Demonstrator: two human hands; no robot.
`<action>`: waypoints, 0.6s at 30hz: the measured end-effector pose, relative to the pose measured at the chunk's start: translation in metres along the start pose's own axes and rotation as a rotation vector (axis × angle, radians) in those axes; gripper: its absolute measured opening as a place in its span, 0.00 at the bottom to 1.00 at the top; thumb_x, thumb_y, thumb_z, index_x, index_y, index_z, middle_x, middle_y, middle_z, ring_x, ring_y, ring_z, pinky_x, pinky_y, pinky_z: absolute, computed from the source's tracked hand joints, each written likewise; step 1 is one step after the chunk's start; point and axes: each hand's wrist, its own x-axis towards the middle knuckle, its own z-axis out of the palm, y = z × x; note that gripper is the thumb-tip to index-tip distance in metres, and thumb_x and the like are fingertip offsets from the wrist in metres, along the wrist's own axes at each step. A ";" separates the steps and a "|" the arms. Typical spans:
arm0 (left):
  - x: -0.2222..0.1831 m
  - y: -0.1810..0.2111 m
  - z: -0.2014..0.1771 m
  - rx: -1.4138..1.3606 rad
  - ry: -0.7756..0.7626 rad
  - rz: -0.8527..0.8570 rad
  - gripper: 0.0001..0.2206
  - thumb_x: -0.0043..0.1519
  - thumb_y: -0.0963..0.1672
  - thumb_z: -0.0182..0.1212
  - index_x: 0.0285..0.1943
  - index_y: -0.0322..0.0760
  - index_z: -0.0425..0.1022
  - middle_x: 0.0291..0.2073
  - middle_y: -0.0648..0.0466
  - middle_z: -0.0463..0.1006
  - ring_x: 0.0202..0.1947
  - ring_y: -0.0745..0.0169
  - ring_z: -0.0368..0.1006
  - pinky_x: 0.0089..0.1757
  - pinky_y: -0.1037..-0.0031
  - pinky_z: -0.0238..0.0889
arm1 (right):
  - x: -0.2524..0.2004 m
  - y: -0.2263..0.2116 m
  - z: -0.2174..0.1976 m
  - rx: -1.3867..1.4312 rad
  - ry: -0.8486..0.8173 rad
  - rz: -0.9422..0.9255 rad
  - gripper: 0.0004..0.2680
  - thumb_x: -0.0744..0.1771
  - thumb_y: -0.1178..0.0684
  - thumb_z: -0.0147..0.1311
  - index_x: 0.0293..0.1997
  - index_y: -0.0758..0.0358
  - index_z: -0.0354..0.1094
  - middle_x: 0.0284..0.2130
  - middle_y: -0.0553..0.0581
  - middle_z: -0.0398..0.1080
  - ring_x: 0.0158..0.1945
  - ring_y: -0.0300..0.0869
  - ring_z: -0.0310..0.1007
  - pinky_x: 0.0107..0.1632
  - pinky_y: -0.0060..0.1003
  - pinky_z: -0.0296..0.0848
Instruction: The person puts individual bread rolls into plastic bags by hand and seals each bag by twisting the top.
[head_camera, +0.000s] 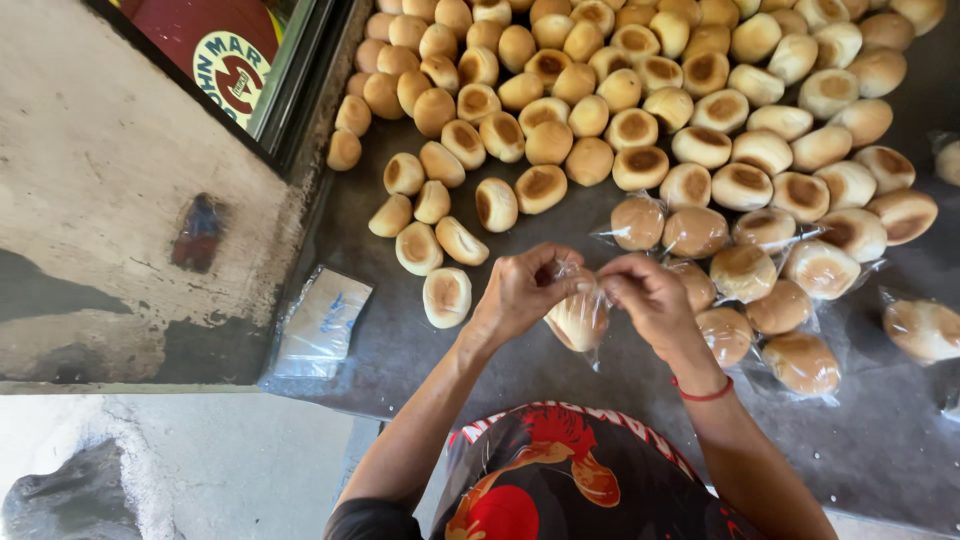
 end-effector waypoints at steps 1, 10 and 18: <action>-0.002 0.000 -0.003 -0.067 -0.052 0.003 0.12 0.57 0.45 0.73 0.46 0.36 0.81 0.29 0.54 0.82 0.27 0.73 0.72 0.32 0.77 0.69 | -0.001 -0.006 -0.003 0.196 0.028 0.030 0.08 0.69 0.59 0.59 0.53 0.64 0.72 0.45 0.57 0.76 0.45 0.37 0.75 0.46 0.31 0.75; -0.007 0.016 -0.006 -0.048 -0.032 0.125 0.08 0.58 0.42 0.72 0.43 0.33 0.83 0.34 0.53 0.85 0.31 0.72 0.79 0.36 0.77 0.75 | -0.017 -0.060 0.004 -0.340 0.114 -0.247 0.04 0.66 0.60 0.59 0.43 0.65 0.70 0.39 0.54 0.74 0.37 0.37 0.75 0.36 0.31 0.73; -0.017 0.007 -0.015 0.035 -0.234 0.172 0.13 0.54 0.43 0.74 0.45 0.34 0.83 0.35 0.51 0.84 0.31 0.66 0.79 0.34 0.73 0.74 | -0.036 -0.053 -0.016 -0.132 0.082 -0.124 0.04 0.66 0.62 0.57 0.42 0.67 0.71 0.33 0.53 0.75 0.31 0.33 0.76 0.31 0.29 0.74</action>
